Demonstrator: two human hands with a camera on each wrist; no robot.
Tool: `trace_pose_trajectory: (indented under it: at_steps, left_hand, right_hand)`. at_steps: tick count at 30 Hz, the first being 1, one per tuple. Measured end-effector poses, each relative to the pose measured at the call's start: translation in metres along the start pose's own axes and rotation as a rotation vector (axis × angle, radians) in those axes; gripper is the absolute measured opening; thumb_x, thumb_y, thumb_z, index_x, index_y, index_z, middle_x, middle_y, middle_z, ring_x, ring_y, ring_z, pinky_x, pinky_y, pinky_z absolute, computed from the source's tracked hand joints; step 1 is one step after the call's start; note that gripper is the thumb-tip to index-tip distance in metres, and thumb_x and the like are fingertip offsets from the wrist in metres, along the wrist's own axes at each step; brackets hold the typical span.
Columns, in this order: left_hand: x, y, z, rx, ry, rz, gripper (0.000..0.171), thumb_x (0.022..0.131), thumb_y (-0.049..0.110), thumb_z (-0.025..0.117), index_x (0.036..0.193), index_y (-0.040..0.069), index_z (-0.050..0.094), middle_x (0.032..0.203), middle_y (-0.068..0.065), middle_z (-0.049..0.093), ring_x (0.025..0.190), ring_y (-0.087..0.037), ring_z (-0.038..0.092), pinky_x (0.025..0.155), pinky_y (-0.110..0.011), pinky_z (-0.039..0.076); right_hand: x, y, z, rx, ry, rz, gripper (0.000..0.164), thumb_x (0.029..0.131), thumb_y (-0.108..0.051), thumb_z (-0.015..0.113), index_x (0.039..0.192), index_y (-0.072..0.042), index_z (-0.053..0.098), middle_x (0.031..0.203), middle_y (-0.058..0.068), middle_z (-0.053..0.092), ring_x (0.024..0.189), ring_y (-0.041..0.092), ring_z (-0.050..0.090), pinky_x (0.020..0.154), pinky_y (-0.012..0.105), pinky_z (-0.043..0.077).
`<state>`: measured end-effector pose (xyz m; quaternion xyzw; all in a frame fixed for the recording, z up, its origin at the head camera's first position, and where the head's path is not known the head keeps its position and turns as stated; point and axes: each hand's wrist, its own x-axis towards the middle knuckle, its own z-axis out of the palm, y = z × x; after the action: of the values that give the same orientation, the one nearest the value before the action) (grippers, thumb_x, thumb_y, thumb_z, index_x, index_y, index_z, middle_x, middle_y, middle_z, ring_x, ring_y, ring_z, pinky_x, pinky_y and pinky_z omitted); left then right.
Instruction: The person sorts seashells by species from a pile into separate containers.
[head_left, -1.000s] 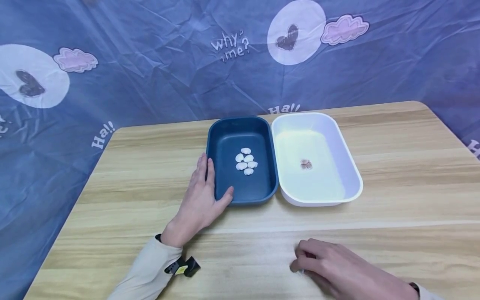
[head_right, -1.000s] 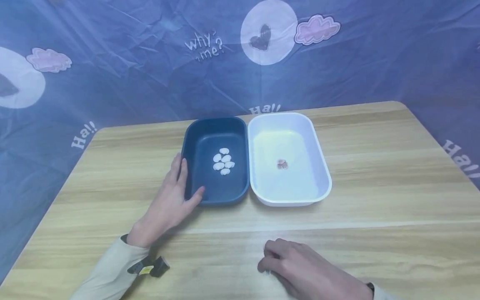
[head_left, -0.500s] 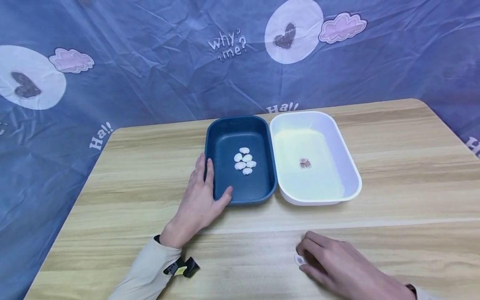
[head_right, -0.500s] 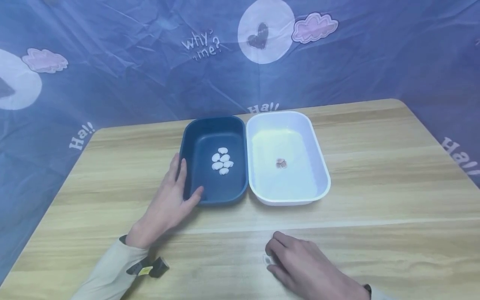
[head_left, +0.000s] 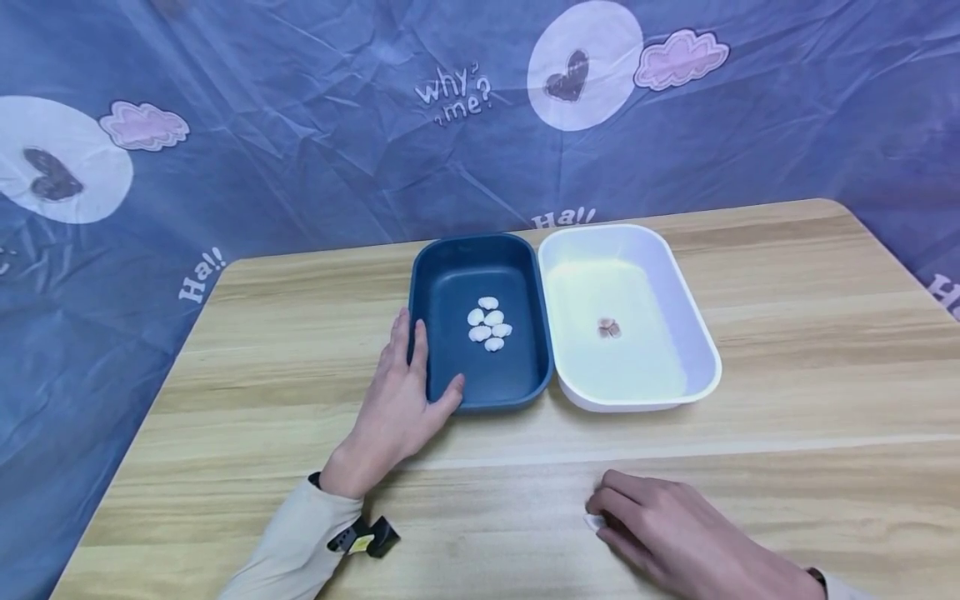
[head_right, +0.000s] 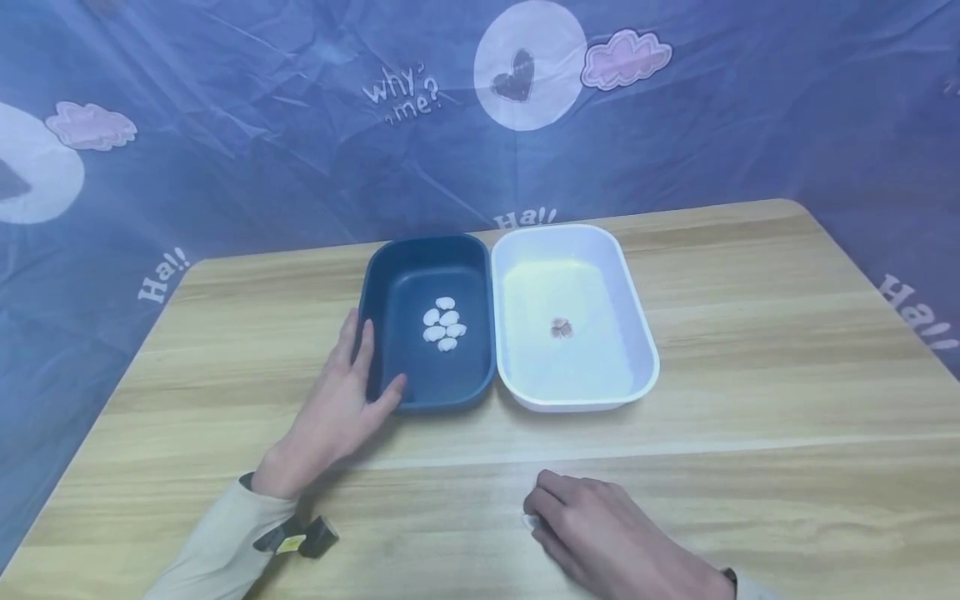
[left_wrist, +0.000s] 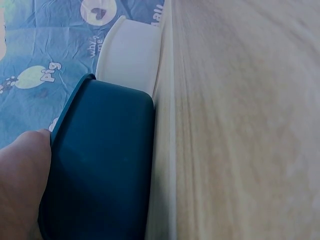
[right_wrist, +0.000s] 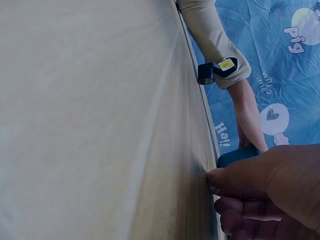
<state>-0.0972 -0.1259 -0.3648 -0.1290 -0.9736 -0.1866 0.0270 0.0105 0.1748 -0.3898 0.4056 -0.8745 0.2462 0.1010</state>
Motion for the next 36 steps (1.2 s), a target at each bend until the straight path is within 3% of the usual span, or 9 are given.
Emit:
trace_pose_trajectory:
  at_steps: [3,8,15,19,36]
  left_hand:
    - [0.0,0.0,0.0,0.0,-0.002,0.0,0.089,0.092,0.055,0.048,0.152,-0.002,0.016,0.161,-0.017,-0.005,0.144,-0.039,0.017,0.113,-0.051,0.024]
    - [-0.001,0.0,0.0,-0.005,-0.012,-0.007,0.088,0.092,0.055,0.048,0.152,-0.001,0.016,0.161,-0.015,-0.008,0.144,-0.039,0.018,0.113,-0.051,0.024]
    - [-0.001,0.0,0.0,-0.002,-0.017,-0.011,0.088,0.092,0.055,0.048,0.152,-0.001,0.016,0.161,-0.015,-0.008,0.143,-0.04,0.019,0.113,-0.052,0.025]
    - [0.0,0.0,0.0,-0.003,-0.016,-0.011,0.088,0.092,0.054,0.049,0.152,-0.001,0.017,0.161,-0.015,-0.008,0.143,-0.04,0.02,0.113,-0.052,0.025]
    - [0.0,-0.001,0.001,-0.009,-0.001,-0.002,0.088,0.092,0.055,0.049,0.152,-0.002,0.019,0.161,-0.017,-0.005,0.142,-0.04,0.022,0.111,-0.052,0.028]
  right_hand:
    - [0.0,0.0,0.0,0.004,-0.005,0.001,0.003,0.091,-0.019,0.067,0.091,-0.021,0.064,0.09,-0.019,0.053,0.075,-0.008,0.05,0.063,0.009,0.041]
    - [0.0,0.001,-0.001,0.079,-0.033,0.096,0.008,0.089,-0.022,0.069,0.092,-0.025,0.063,0.089,-0.022,0.053,0.073,-0.01,0.047,0.061,0.006,0.038]
    - [0.0,0.005,0.001,0.161,0.023,0.153,0.027,0.078,-0.014,0.078,0.085,-0.028,0.057,0.075,-0.025,0.043,0.065,-0.011,0.041,0.057,0.004,0.031]
    - [0.0,0.008,0.001,0.226,0.022,0.173,0.029,0.077,-0.012,0.079,0.084,-0.029,0.057,0.074,-0.025,0.044,0.063,-0.01,0.041,0.055,0.004,0.032]
    - [0.002,0.016,0.002,0.401,-0.015,0.142,0.027,0.081,-0.009,0.076,0.085,-0.027,0.057,0.071,-0.022,0.047,0.06,-0.012,0.042,0.05,0.005,0.035]
